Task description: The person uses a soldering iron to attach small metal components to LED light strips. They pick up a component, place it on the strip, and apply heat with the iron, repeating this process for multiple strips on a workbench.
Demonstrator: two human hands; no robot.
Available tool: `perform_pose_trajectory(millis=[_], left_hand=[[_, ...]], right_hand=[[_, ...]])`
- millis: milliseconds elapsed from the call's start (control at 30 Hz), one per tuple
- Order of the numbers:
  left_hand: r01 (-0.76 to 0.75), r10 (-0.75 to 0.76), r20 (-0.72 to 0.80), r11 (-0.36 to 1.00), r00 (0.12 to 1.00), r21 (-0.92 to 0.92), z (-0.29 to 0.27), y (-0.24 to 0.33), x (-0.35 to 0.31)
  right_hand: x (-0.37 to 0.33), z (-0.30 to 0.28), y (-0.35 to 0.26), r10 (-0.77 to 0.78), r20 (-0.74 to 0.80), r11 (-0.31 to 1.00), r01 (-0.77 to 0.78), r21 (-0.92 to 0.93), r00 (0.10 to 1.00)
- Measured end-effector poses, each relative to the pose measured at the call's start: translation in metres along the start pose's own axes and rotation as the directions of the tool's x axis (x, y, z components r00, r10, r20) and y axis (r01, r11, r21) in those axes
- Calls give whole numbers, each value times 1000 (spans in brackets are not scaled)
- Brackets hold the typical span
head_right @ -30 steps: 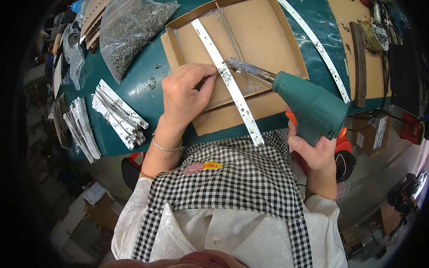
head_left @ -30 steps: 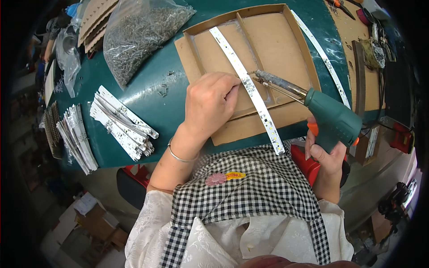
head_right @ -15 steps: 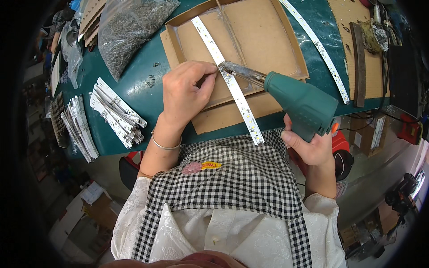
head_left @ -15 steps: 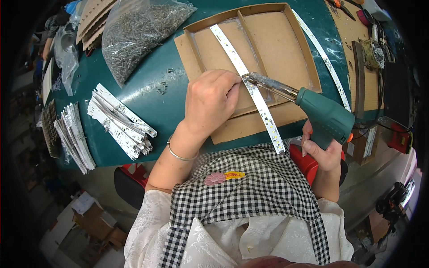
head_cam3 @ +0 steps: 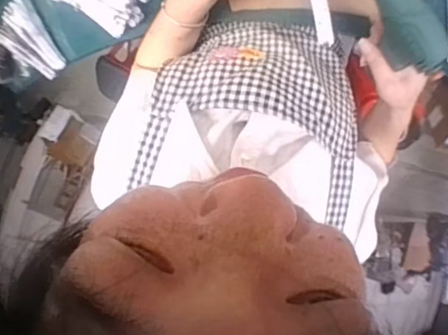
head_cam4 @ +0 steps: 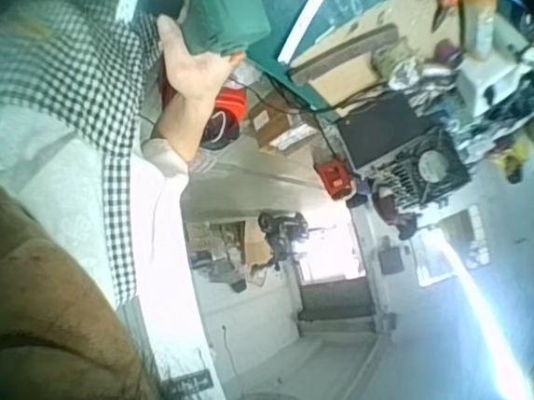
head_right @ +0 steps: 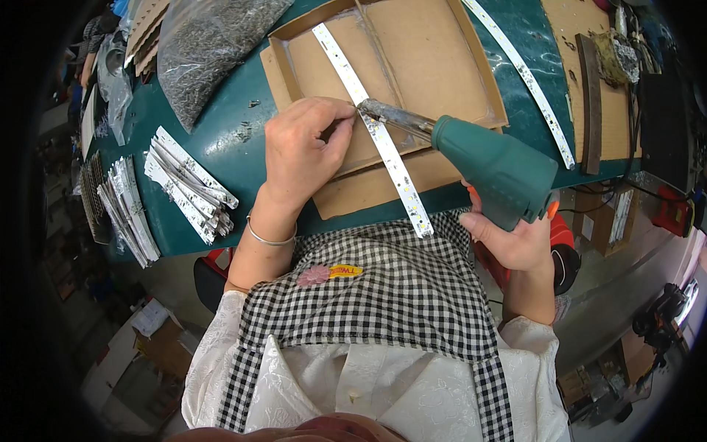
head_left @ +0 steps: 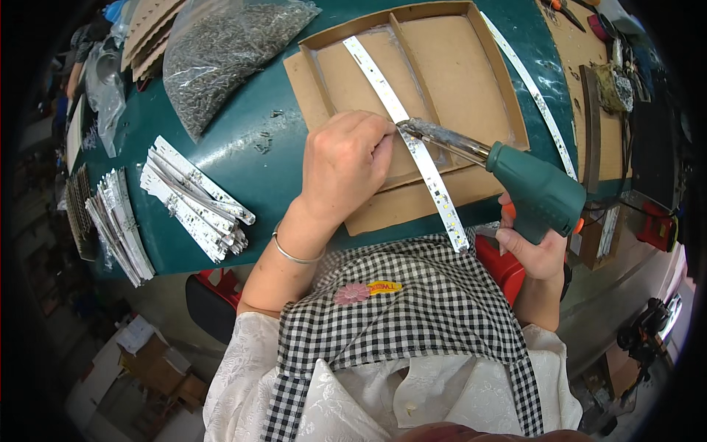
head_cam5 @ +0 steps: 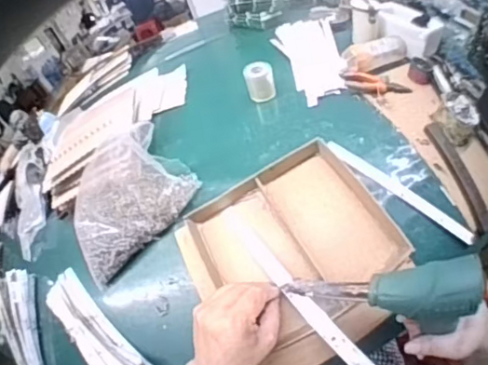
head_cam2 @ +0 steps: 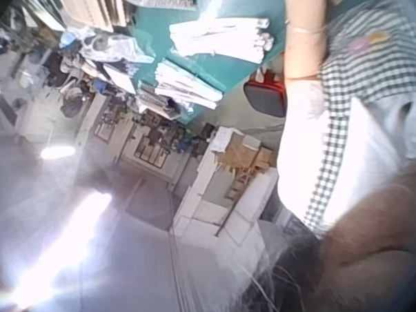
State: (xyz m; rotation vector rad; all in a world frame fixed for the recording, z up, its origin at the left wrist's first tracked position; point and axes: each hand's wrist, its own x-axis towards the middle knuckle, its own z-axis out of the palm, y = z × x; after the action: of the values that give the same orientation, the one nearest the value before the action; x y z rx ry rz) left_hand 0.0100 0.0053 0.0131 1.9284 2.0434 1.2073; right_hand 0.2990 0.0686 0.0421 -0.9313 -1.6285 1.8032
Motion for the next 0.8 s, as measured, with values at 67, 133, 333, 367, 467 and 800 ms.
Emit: perform_pose_trajectory(millis=[67,133,333,367,467,800], left_hand=[[0,0,5,1000,1000,1,-1,0,0],[2,-2,0,1000,1000,-3,0,0,0],[3,-3,-8,1000,1000,-13,0,0,0],[6,-7,-9,1000,1000,-15,0,0,0],[39,-39,-15,998,999,-39,0,1,-1],[28,-28,-7,999,1000,-44,0,0,-1]], right_hand=[[1,1,-2,7,7,1000,-7,1,1000],[0,-8,0,30,78,999,-28,-17,997],[-1,-11,3,30,45,998,-32,56,999],[0,-11,2,19,19,995,-21,99,1000],[1,-16,-1,10,-42,982,-2,191,999],[1,-19,1,-11,-68,971,26,237,998]])
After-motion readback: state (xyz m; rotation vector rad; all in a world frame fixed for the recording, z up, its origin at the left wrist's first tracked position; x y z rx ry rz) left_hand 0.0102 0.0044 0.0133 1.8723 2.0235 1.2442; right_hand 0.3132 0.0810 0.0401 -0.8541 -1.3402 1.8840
